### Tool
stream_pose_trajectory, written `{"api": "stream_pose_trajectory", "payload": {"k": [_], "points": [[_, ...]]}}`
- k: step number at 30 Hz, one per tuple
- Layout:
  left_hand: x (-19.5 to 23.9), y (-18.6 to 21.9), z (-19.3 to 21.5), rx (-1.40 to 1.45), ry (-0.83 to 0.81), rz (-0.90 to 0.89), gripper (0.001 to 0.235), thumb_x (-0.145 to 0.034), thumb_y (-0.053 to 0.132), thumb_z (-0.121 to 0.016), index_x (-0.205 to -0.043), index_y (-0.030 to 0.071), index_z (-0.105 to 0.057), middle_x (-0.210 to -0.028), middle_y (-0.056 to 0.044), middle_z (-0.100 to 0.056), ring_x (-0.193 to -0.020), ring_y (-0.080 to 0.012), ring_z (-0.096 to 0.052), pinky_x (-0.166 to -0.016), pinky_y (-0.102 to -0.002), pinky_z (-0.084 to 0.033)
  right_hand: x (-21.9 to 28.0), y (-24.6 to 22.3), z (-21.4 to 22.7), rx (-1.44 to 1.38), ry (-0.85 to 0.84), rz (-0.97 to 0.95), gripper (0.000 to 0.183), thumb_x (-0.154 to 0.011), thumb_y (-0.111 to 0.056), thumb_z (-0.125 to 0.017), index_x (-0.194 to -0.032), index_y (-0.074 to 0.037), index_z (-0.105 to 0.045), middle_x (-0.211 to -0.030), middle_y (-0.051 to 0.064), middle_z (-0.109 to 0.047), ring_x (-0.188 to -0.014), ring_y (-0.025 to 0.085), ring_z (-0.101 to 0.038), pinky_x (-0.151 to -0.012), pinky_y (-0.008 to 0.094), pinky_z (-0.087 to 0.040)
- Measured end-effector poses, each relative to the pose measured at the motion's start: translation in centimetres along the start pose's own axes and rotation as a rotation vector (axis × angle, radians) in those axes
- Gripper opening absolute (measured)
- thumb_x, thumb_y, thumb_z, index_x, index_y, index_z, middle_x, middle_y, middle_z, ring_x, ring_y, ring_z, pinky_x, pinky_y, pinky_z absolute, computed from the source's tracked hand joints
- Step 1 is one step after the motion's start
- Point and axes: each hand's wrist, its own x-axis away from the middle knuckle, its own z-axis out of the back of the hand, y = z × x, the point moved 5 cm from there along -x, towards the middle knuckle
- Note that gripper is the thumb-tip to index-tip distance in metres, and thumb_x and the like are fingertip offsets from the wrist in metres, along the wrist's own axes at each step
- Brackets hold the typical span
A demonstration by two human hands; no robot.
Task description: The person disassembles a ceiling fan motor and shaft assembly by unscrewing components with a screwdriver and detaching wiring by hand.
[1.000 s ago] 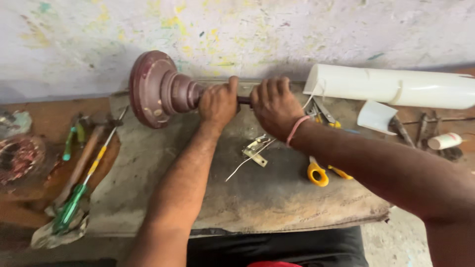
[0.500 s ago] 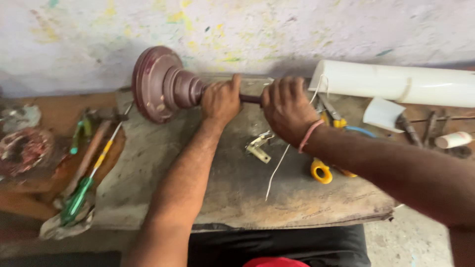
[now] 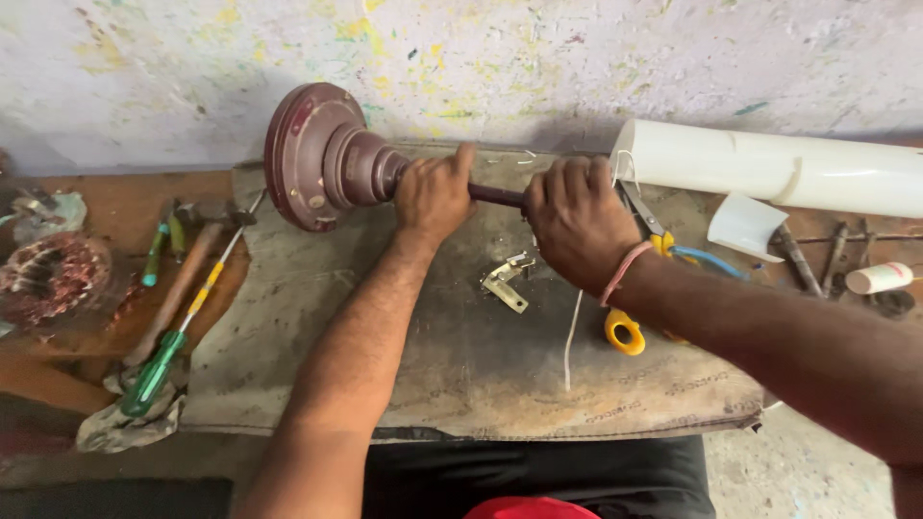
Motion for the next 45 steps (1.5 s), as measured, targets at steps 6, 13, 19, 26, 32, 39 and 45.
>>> {"api": "stream_pose_trajectory", "payload": {"k": [6, 13, 19, 26, 32, 39, 45], "points": [[0.9, 0.1, -0.3, -0.042, 0.116, -0.041, 0.045, -0.083, 0.013, -0.074, -0.124, 0.004, -0.058, -0.08, -0.01, -0.069, -0.073, -0.0304, -0.068, -0.071, -0.045, -0.053, -2.3, 3.1, -7.0, -0.796, -0.889, -0.077, 0.06, -0.067, -0.048, -0.084, -0.11, -0.009, -0.07, -0.095, 0.015, -0.071, -0.093, 0.033, -0.069, -0.084, 0.046, -0.054], [0.4, 0.4, 0.1, -0.013, 0.123, -0.041, 0.041, -0.085, 0.014, -0.076, -0.118, 0.002, -0.056, -0.074, -0.011, -0.067, -0.067, -0.0316, -0.068, -0.064, -0.045, -0.052, -2.7, 4.0, -6.5, -0.925, -1.003, -0.009, 0.053, -0.082, -0.047, -0.074, -0.11, -0.003, -0.072, -0.095, 0.014, -0.075, -0.092, 0.027, -0.071, -0.087, 0.046, -0.055], [-1.3, -1.2, 0.6, 0.088, 0.002, 0.095, 0.036, -0.081, 0.005, -0.076, -0.113, 0.01, -0.059, -0.071, -0.01, -0.068, -0.063, -0.034, -0.067, -0.058, -0.048, -0.049, 4.3, 3.7, -1.6, 0.073, -0.301, 0.026, 0.041, -0.091, -0.04, -0.057, -0.114, -0.006, -0.059, -0.105, 0.013, -0.068, -0.101, 0.029, -0.065, -0.093, 0.049, -0.047], [-1.7, -0.5, 1.7, 0.078, 0.146, 0.066, 0.039, -0.074, 0.004, -0.076, -0.108, 0.009, -0.057, -0.071, -0.008, -0.066, -0.064, -0.0333, -0.065, -0.065, -0.048, -0.05, 8.1, 11.0, -3.8, -0.351, 0.008, -0.131, 0.062, -0.078, -0.039, -0.083, -0.124, -0.006, -0.059, -0.121, 0.016, -0.066, -0.115, 0.031, -0.064, -0.103, 0.049, -0.044], [-1.1, -0.2, 1.6, 0.083, 0.187, 0.053, 0.033, -0.079, 0.002, -0.075, -0.106, 0.009, -0.057, -0.074, -0.007, -0.065, -0.07, -0.0302, -0.067, -0.068, -0.045, -0.049, 13.6, 20.9, -7.6, -0.218, -0.04, -0.262, 0.055, -0.086, -0.031, -0.082, -0.131, -0.009, -0.06, -0.121, 0.015, -0.066, -0.111, 0.026, -0.062, -0.106, 0.046, -0.046], [-1.3, 0.2, 0.6, 0.058, 0.125, 0.066, 0.031, -0.078, 0.003, -0.076, -0.1, 0.012, -0.056, -0.076, -0.005, -0.067, -0.076, -0.029, -0.068, -0.075, -0.045, -0.048, 15.1, 22.3, -5.6, -0.311, -0.023, -0.417, 0.051, -0.092, -0.021, -0.081, -0.133, -0.005, -0.055, -0.126, 0.019, -0.064, -0.118, 0.027, -0.062, -0.109, 0.045, -0.049], [-1.4, 0.3, 1.8, 0.106, 0.247, 0.118, 0.023, -0.091, 0.012, -0.075, -0.105, 0.009, -0.058, -0.084, -0.005, -0.07, -0.079, -0.0277, -0.067, -0.074, -0.046, -0.046, 17.0, 18.6, -3.1, -1.031, 0.174, -0.672, 0.049, -0.097, -0.013, -0.08, -0.135, -0.002, -0.052, -0.13, 0.022, -0.063, -0.124, 0.028, -0.062, -0.112, 0.045, -0.052]]}}
